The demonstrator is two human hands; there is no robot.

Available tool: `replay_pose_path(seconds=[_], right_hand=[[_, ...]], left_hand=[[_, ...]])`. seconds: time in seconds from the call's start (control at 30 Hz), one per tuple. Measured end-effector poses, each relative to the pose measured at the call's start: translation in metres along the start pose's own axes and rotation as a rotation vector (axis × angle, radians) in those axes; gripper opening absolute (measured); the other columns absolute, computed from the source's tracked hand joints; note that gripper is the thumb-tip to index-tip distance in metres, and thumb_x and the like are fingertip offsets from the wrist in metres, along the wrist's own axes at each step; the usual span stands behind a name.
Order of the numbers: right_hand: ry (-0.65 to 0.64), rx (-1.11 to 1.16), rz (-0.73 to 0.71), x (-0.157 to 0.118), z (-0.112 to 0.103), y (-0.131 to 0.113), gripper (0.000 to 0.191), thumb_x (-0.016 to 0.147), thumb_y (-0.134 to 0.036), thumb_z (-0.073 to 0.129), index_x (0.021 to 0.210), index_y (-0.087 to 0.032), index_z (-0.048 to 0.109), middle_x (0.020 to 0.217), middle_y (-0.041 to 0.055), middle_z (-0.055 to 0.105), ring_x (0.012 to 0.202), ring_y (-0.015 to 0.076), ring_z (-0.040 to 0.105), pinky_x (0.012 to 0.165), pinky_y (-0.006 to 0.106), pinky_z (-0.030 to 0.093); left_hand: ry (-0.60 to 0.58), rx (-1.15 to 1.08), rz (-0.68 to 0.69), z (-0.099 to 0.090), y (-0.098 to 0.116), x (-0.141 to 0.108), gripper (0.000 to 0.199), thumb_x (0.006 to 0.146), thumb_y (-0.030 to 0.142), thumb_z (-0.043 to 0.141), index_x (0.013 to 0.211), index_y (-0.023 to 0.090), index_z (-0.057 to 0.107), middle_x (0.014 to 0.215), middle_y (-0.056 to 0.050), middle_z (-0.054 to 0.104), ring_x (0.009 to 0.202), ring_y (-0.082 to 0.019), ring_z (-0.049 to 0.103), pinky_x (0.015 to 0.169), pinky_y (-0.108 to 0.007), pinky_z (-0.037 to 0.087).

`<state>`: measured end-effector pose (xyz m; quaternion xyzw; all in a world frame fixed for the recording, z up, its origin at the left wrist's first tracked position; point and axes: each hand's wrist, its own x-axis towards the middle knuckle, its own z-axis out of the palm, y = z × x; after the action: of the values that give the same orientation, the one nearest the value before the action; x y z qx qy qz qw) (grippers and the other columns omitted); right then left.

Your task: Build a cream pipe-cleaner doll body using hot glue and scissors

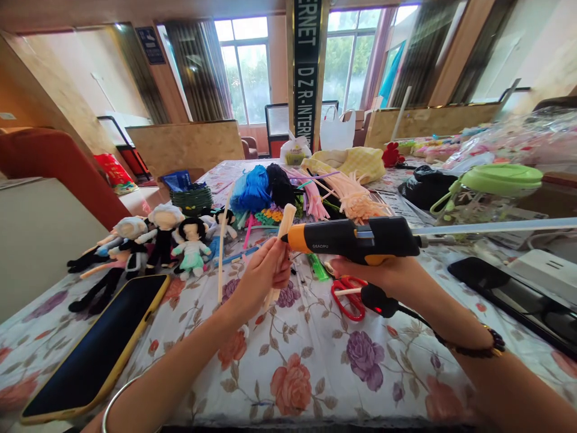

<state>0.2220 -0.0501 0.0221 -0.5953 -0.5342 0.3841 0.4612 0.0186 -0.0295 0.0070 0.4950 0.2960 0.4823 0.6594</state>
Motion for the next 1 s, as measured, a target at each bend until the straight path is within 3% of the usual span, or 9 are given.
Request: replay_pose_path(seconds=[0.13,0.43,1.0], right_hand=[[0.053,-0.022,0.027,-0.002,0.002,-0.002,0.037,0.041,-0.043,0.081,0.073,-0.027,0.073,0.074,-0.0008,0.072,0.077,0.0247,0.064,0.066,0.033,0.050],[0.116,0.039,-0.046,-0.007,0.010,-0.010,0.021,0.044,-0.035,0.080,0.057,-0.025,0.068,0.056,-0.0042,0.064,0.064,0.0180,0.059,0.063,0.028,0.047],[0.029,-0.022,-0.001,-0.002,0.004,-0.010,0.028,0.038,-0.037,0.079,0.055,-0.021,0.064,0.056,-0.0030,0.062,0.056,0.0147,0.053,0.057,0.027,0.043]], left_hand=[[0.014,0.008,-0.018,0.002,0.003,-0.002,0.022,0.088,0.038,0.042,0.077,0.018,0.042,0.060,0.007,0.032,0.041,-0.002,0.023,0.038,-0.014,0.016],[0.041,0.040,0.008,0.004,0.003,-0.003,0.020,0.086,0.036,0.044,0.079,0.018,0.043,0.061,0.006,0.034,0.043,-0.003,0.025,0.039,-0.015,0.016],[0.066,-0.026,-0.003,0.004,0.004,-0.003,0.026,0.082,0.041,0.051,0.074,0.017,0.044,0.058,0.006,0.035,0.042,-0.002,0.026,0.039,-0.015,0.016]])
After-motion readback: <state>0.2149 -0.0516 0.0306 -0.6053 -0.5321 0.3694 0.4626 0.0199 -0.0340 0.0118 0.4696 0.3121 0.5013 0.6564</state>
